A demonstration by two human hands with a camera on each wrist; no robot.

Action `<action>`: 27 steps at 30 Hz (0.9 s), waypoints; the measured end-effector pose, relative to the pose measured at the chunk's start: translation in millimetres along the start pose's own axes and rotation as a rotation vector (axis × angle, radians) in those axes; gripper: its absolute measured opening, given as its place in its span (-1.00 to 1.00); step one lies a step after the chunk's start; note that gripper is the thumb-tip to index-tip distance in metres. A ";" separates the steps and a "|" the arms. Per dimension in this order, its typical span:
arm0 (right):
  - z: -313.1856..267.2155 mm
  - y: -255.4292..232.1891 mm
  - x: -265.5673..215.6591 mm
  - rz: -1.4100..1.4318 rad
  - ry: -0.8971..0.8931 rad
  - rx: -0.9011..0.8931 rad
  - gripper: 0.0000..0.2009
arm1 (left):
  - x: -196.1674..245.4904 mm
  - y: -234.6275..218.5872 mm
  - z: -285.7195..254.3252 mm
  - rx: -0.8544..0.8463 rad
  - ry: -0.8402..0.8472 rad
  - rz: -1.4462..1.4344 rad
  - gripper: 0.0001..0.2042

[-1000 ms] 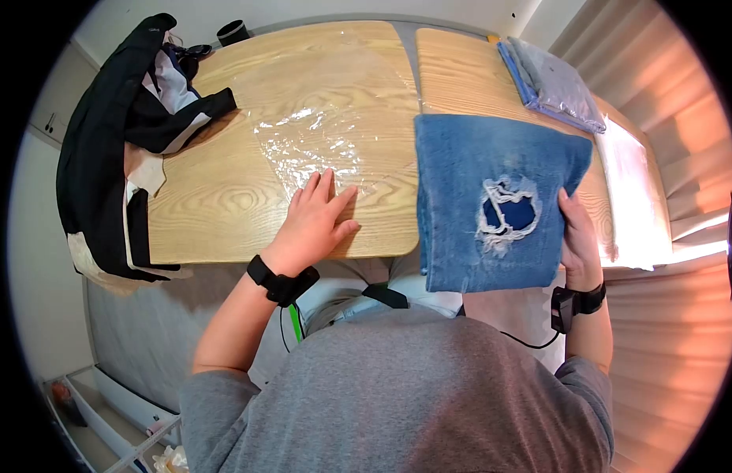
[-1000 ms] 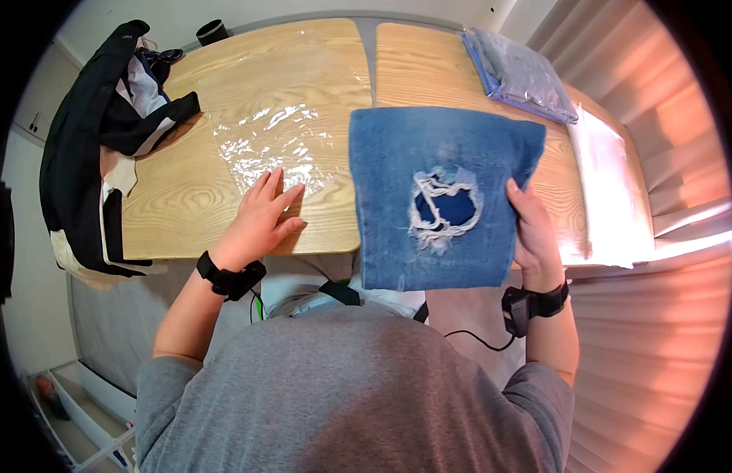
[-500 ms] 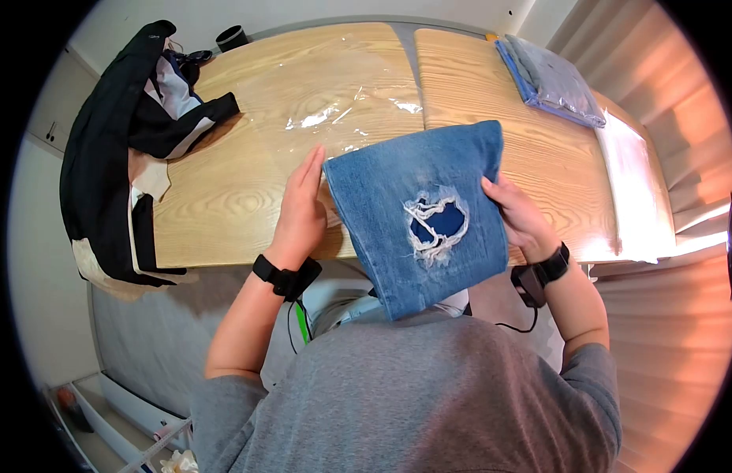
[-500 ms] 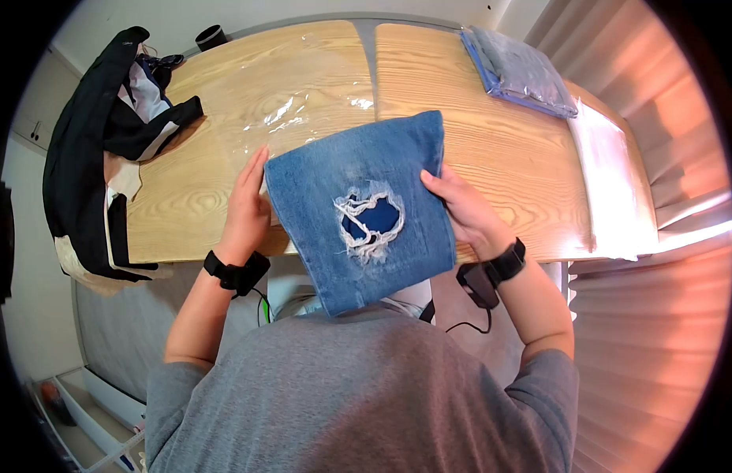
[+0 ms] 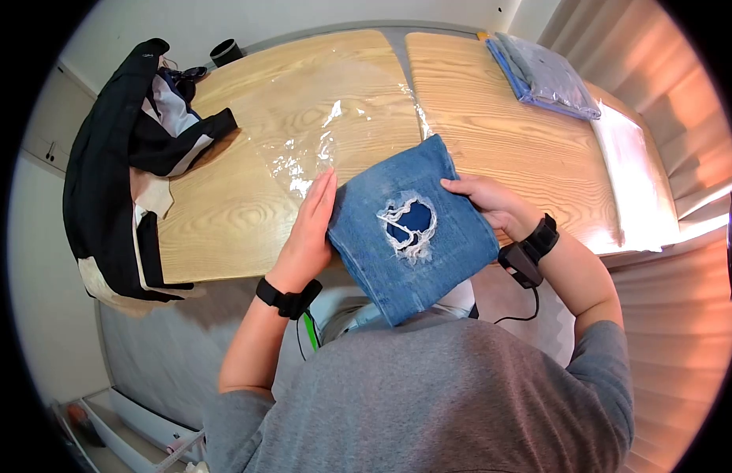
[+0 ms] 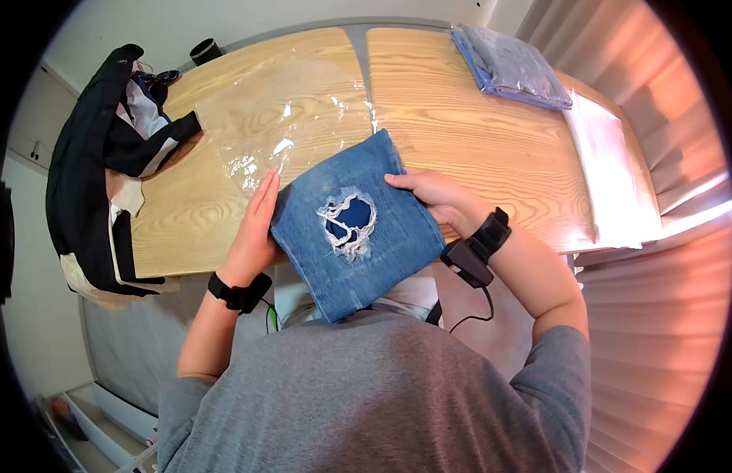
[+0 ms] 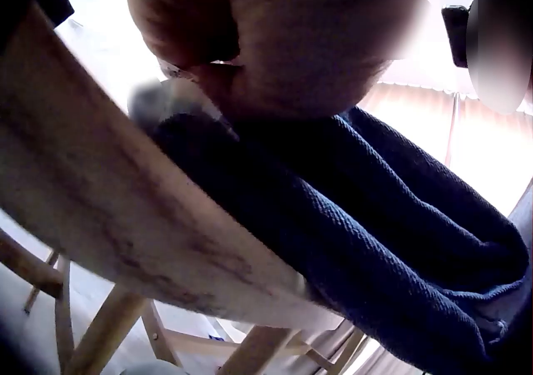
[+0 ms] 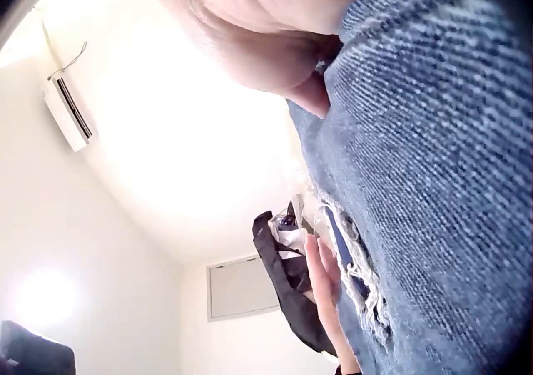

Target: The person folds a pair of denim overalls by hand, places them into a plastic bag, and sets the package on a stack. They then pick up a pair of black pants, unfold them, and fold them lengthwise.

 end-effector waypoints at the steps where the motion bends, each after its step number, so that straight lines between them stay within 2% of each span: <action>1: -0.2 1.7 -1.1 0.001 -0.003 -0.003 -0.64 | 0.5 -0.7 -0.5 -0.008 -0.001 0.021 -0.21; 7: 7.6 5.4 -2.8 0.034 -0.001 -0.077 -0.64 | 2.9 -2.4 -3.7 0.051 0.056 0.039 -0.22; 10: 14.5 -0.7 -5.8 -0.050 -0.028 -0.102 -0.63 | 2.8 -1.5 -7.1 0.050 0.089 0.070 -0.21; 12: 17.0 -1.1 -4.3 -0.028 0.061 -0.118 -0.64 | 5.9 -2.7 -6.5 0.071 0.081 0.045 -0.21; 15: 20.2 -0.9 -5.1 -0.032 0.061 -0.085 -0.64 | 3.3 -1.3 -9.6 0.105 0.085 0.019 -0.21; 22: 19.7 8.0 -28.0 -0.084 -0.064 -0.044 -0.61 | -5.5 3.1 -18.9 0.098 0.089 0.077 -0.28; 24: 19.0 2.4 -30.2 -0.221 -0.166 0.117 -0.57 | -6.6 6.5 -19.4 0.098 0.082 0.076 -0.28; 25: 12.3 2.7 -29.6 -0.224 -0.166 0.118 -0.57 | -6.1 9.2 -20.2 0.106 0.074 0.080 -0.29; 27: -11.3 9.9 -28.0 -0.602 -0.219 0.201 -0.46 | -4.8 10.4 -21.8 0.114 0.054 0.109 -0.29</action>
Point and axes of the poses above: each hand's wrist, its own z-axis towards the middle knuckle, its own y-axis out of the palm, x = y × z, the point moved 1 cm from there along z, towards the middle knuckle, and after that the axes turned 2 degrees about z, right-handed, at the moved point
